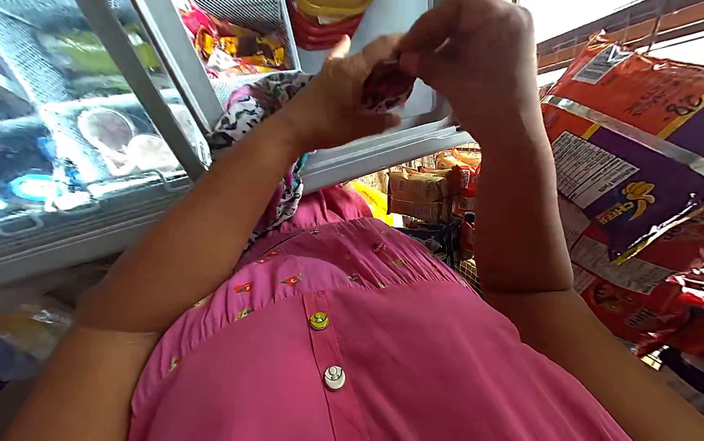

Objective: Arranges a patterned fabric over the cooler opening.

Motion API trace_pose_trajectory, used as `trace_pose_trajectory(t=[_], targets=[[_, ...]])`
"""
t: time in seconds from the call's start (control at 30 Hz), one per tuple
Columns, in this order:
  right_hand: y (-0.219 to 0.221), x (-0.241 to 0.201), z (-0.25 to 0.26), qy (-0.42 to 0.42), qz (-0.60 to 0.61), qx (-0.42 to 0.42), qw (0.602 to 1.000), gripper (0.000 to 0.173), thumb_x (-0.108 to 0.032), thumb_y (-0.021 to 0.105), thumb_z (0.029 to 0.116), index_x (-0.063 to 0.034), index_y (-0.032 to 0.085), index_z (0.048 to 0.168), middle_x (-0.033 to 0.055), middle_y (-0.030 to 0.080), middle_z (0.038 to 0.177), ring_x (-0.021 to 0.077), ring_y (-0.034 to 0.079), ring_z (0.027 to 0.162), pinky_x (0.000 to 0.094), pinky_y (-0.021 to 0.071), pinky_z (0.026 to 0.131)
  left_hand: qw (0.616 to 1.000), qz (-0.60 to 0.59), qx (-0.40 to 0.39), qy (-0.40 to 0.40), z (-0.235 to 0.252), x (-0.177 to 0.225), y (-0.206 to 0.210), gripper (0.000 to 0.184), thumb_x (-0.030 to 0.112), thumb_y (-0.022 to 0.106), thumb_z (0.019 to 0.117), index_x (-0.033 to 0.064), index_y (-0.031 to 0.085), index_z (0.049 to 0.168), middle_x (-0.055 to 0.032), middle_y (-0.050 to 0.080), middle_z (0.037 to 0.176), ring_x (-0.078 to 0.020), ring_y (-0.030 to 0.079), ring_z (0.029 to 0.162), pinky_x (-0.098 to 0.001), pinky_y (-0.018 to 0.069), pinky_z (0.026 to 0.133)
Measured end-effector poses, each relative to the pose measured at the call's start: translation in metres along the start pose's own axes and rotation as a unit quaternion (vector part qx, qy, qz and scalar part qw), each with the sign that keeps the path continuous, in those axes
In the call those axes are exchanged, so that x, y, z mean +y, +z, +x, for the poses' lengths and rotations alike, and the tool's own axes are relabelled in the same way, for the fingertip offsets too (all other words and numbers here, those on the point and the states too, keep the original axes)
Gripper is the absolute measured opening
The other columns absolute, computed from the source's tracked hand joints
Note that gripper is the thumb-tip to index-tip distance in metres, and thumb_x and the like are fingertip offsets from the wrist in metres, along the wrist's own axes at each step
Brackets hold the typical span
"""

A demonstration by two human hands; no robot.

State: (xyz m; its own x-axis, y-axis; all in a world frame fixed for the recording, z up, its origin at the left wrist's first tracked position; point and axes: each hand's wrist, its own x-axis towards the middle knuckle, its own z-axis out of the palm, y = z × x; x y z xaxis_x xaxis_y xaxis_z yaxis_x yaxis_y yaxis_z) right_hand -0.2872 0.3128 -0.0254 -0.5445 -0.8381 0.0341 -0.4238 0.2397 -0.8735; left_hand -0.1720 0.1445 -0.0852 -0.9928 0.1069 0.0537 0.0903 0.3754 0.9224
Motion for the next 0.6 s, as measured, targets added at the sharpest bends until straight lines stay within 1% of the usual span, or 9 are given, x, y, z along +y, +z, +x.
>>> trace_pose_trajectory(t=[0.03, 0.07, 0.17, 0.2, 0.23, 0.27, 0.33, 0.43, 0.6], targets=[[-0.007, 0.004, -0.002, 0.011, -0.006, 0.014, 1.000, 0.011, -0.008, 0.069, 0.0945, -0.0040, 0.071, 0.104, -0.0011, 0.073, 0.099, 0.0036, 0.069, 0.091, 0.0233, 0.0586, 0.080, 1.000, 0.002, -0.005, 0.016, 0.003, -0.008, 0.001, 0.046, 0.022, 0.071, 0.0912, 0.0003, 0.061, 0.130, -0.0130, 0.071, 0.114, -0.0213, 0.066, 0.112, -0.0522, 0.0344, 0.117], [-0.014, 0.012, -0.006, 0.032, -0.016, 0.025, 0.999, 0.012, -0.008, 0.068, 0.0951, -0.0030, 0.070, 0.106, -0.0002, 0.073, 0.100, 0.0042, 0.070, 0.092, 0.0240, 0.0596, 0.083, 0.999, 0.030, -0.018, 0.020, 0.005, -0.016, 0.000, 0.034, 0.018, 0.065, 0.0930, -0.0008, 0.064, 0.122, -0.0135, 0.073, 0.104, -0.0236, 0.069, 0.103, -0.0572, 0.0308, 0.118], [-0.026, 0.047, -0.028, 0.113, -0.083, 0.026, 0.990, 0.016, -0.009, 0.068, 0.0954, 0.0000, 0.069, 0.109, 0.0052, 0.072, 0.101, 0.0069, 0.069, 0.089, 0.0262, 0.0588, 0.081, 0.983, 0.166, -0.067, -0.038, 0.004, -0.040, -0.005, 0.036, 0.010, 0.066, 0.0907, -0.0006, 0.066, 0.125, -0.0230, 0.073, 0.108, -0.0409, 0.068, 0.111, -0.0687, 0.0146, 0.121], [-0.025, 0.059, -0.035, 0.143, -0.114, 0.018, 0.983, 0.017, -0.010, 0.067, 0.0955, -0.0004, 0.070, 0.109, 0.0070, 0.073, 0.101, 0.0087, 0.069, 0.088, 0.0278, 0.0589, 0.080, 0.979, 0.182, -0.078, -0.054, 0.004, -0.047, -0.002, 0.040, 0.010, 0.069, 0.0893, 0.0009, 0.065, 0.128, -0.0240, 0.072, 0.111, -0.0435, 0.067, 0.112, -0.0695, 0.0168, 0.120], [-0.022, 0.070, -0.041, 0.172, -0.141, 0.005, 0.975, 0.017, -0.010, 0.065, 0.0960, -0.0008, 0.071, 0.109, 0.0093, 0.072, 0.103, 0.0118, 0.070, 0.089, 0.0307, 0.0591, 0.081, 0.979, 0.177, -0.085, -0.060, 0.004, -0.054, 0.002, 0.045, 0.010, 0.071, 0.0878, 0.0029, 0.064, 0.131, -0.0241, 0.071, 0.114, -0.0442, 0.066, 0.113, -0.0682, 0.0264, 0.116], [-0.019, 0.079, -0.047, 0.193, -0.168, -0.010, 0.967, 0.018, -0.010, 0.063, 0.0968, -0.0007, 0.071, 0.109, 0.0120, 0.072, 0.106, 0.0163, 0.070, 0.092, 0.0347, 0.0589, 0.083, 0.982, 0.157, -0.091, -0.052, 0.005, -0.059, 0.008, 0.050, 0.010, 0.072, 0.0875, 0.0038, 0.061, 0.135, -0.0249, 0.069, 0.117, -0.0454, 0.065, 0.112, -0.0668, 0.0397, 0.106], [-0.017, 0.094, -0.056, 0.208, -0.225, -0.044, 0.951, 0.018, -0.008, 0.061, 0.0969, -0.0009, 0.073, 0.108, 0.0161, 0.072, 0.106, 0.0277, 0.070, 0.099, 0.0465, 0.0559, 0.089, 0.989, 0.107, -0.100, -0.015, 0.011, -0.064, 0.019, 0.050, 0.012, 0.072, 0.0903, 0.0031, 0.059, 0.138, -0.0255, 0.064, 0.119, -0.0443, 0.064, 0.108, -0.0618, 0.0502, 0.093], [-0.018, 0.106, -0.059, 0.237, -0.278, -0.106, 0.925, 0.016, -0.005, 0.064, 0.0945, -0.0039, 0.075, 0.106, 0.0161, 0.073, 0.109, 0.0399, 0.065, 0.110, 0.0607, 0.0488, 0.094, 0.992, 0.069, -0.106, 0.025, 0.020, -0.064, 0.032, 0.031, 0.010, 0.068, 0.0940, 0.0021, 0.067, 0.124, -0.0236, 0.061, 0.116, -0.0394, 0.063, 0.104, -0.0536, 0.0528, 0.090], [-0.023, 0.109, -0.060, 0.265, -0.332, -0.164, 0.890, 0.016, -0.004, 0.064, 0.0926, -0.0038, 0.076, 0.103, 0.0195, 0.072, 0.109, 0.0449, 0.060, 0.116, 0.0650, 0.0461, 0.092, 0.986, 0.065, -0.152, 0.019, 0.032, -0.060, 0.050, 0.022, 0.008, 0.067, 0.0957, 0.0015, 0.072, 0.115, -0.0216, 0.064, 0.114, -0.0383, 0.065, 0.105, -0.0554, 0.0531, 0.090]])
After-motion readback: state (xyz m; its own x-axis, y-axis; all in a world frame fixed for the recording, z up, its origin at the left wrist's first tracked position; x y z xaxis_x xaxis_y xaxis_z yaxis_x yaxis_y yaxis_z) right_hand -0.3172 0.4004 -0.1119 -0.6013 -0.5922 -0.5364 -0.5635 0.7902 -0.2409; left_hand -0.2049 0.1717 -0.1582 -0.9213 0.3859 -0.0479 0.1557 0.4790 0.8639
